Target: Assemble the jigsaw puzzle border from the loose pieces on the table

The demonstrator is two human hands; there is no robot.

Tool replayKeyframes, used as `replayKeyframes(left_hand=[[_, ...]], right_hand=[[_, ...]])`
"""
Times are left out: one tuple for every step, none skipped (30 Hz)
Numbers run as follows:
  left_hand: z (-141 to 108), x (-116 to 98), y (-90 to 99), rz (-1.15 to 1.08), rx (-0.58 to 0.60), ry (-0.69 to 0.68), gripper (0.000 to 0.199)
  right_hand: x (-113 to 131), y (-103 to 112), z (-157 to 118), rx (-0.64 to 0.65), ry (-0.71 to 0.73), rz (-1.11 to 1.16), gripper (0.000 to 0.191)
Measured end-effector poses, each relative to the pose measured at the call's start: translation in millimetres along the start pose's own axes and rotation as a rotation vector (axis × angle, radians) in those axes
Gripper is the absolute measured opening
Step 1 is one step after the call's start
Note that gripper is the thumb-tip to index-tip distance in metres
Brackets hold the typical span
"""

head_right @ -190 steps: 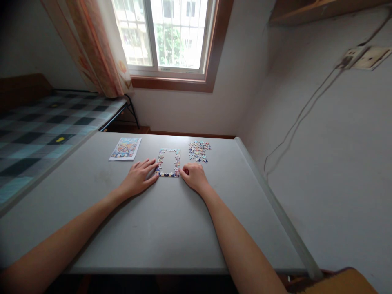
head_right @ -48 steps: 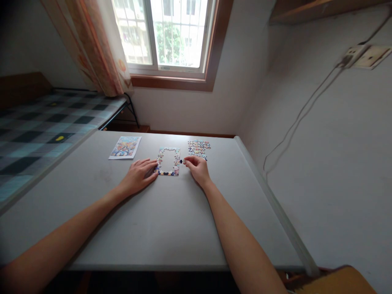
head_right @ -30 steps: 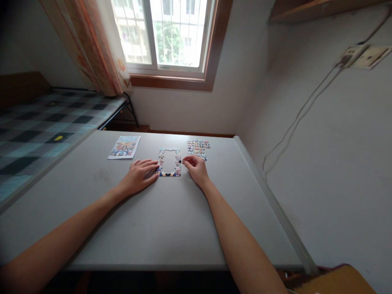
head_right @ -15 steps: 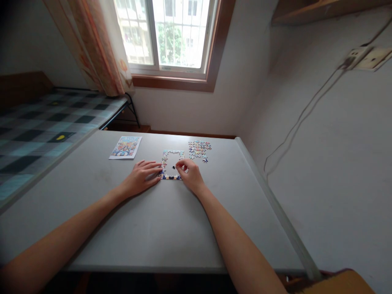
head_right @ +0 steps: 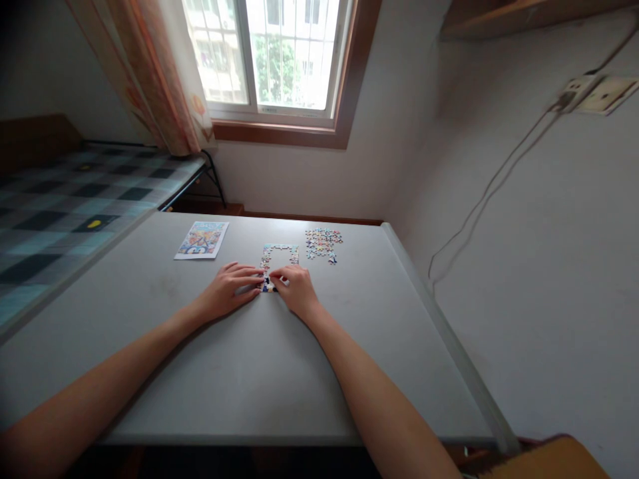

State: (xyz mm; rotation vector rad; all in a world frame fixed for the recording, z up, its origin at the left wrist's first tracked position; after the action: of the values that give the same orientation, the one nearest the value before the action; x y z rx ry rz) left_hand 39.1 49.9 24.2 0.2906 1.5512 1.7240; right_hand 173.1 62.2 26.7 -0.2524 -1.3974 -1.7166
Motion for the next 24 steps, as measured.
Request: replayKeyframes(left_hand=[[0.1, -0.4, 0.0, 0.002, -0.001, -0.004, 0.023], [0.1, -0.6, -0.1, 0.003, -0.002, -0.008, 0.023], [0.2, -0.7, -0.3, 0.002, -0.003, -0.011, 0.023], [0.2, -0.5, -0.4, 0.000, -0.005, -0.012, 0.023], [0.2, -0.1, -0.4, -0.004, -0.009, -0.012, 0.023], [0.1, 0.6, -0.4, -0.008, -0.013, -0.009, 0.024], [0.0, 1.2, -0.5, -0.013, -0.016, -0.006, 0.024], [0.0, 1.8, -0.6, -0.018, -0.017, -0.003, 0.024], [0.0, 2.2, -1.0, -0.021, -0.015, -0.001, 0.025], [0.1, 2.5, -1.2, -0.024, -0.013, 0.001, 0.025], [0.3, 2.6, -1.5, -0.025, -0.009, 0.001, 0.024], [0.4, 2.4, -1.6, -0.027, -0.007, 0.000, 0.023], [0.6, 2.2, -1.4, -0.027, -0.006, -0.001, 0.023], [0.8, 1.8, -1.2, -0.028, -0.006, -0.003, 0.022], [0.9, 1.4, -0.9, -0.029, -0.007, -0.006, 0.022], [1.1, 0.9, -0.6, -0.031, -0.007, -0.010, 0.022], [1.2, 0.3, -0.3, -0.033, -0.008, -0.015, 0.023], [1.4, -0.3, 0.0, -0.035, -0.009, -0.020, 0.023], [1.5, -1.1, 0.4, -0.037, -0.011, -0.026, 0.023], [1.6, -1.8, 0.9, -0.038, -0.013, -0.033, 0.023], [1.7, -2.2, 1.3, -0.039, -0.016, -0.037, 0.023], [1.7, -2.4, 1.7, -0.041, -0.018, -0.038, 0.023], [1.7, -2.2, 2.1, -0.044, -0.022, -0.038, 0.023], [1.7, -1.8, 2.3, -0.047, -0.026, -0.035, 0.023]], right_hand=[[0.1, -1.3, 0.5, -0.002, -0.004, 0.006, 0.009], [-0.1, -3.0, 1.1, -0.001, -0.010, 0.009, 0.009], [-0.4, -4.9, 1.6, 0.002, -0.014, 0.007, 0.009], [-0.7, -6.7, 2.0, 0.008, -0.018, 0.003, 0.008], [-1.2, -8.3, 2.2, 0.014, -0.021, -0.002, 0.008], [-1.7, -9.6, 2.3, 0.019, -0.023, -0.008, 0.008], [-2.3, -10.3, 2.3, 0.023, -0.026, -0.012, 0.008], [-2.8, -10.6, 2.2, 0.026, -0.029, -0.016, 0.008], [-3.4, -10.7, 2.0, 0.028, -0.032, -0.018, 0.008], [-3.8, -10.7, 1.8, 0.030, -0.035, -0.021, 0.009], [-4.1, -10.6, 1.7, 0.033, -0.037, -0.023, 0.009], [-4.1, -10.8, 1.6, 0.038, -0.037, -0.027, 0.008], [-3.9, -11.0, 1.5, 0.042, -0.035, -0.032, 0.008], [-3.6, -11.2, 1.5, 0.045, -0.034, -0.039, 0.008], [-3.3, -11.2, 1.4, 0.045, -0.033, -0.047, 0.008], [-2.9, -11.0, 1.2, 0.042, -0.033, -0.058, 0.008], [-2.4, -10.8, 1.0, 0.039, -0.035, -0.070, 0.007], [-1.8, -10.9, 0.8, 0.038, -0.037, -0.084, 0.007], [-1.3, -11.0, 0.5, 0.038, -0.040, -0.099, 0.006], [-0.6, -11.3, 0.2, 0.041, -0.042, -0.113, 0.006], [0.1, -11.4, -0.1, 0.044, -0.042, -0.123, 0.006], [0.7, -11.3, -0.4, 0.047, -0.039, -0.127, 0.007], [1.1, -10.4, -0.8, 0.044, -0.033, -0.126, 0.008], [1.2, -9.2, -1.4, 0.040, -0.025, -0.119, 0.008]])
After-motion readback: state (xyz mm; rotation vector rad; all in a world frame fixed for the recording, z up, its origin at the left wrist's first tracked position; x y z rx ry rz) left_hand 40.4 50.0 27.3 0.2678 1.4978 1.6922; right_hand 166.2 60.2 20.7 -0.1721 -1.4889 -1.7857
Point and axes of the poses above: each hand's wrist, its own z-axis towards the middle knuckle, its own y-axis out of the back of the hand, x = y × z, the point moved 9 cm from there along z, towards the middle knuckle, and after that the axes turned 8 degrees about x, right-handed, at the moved point
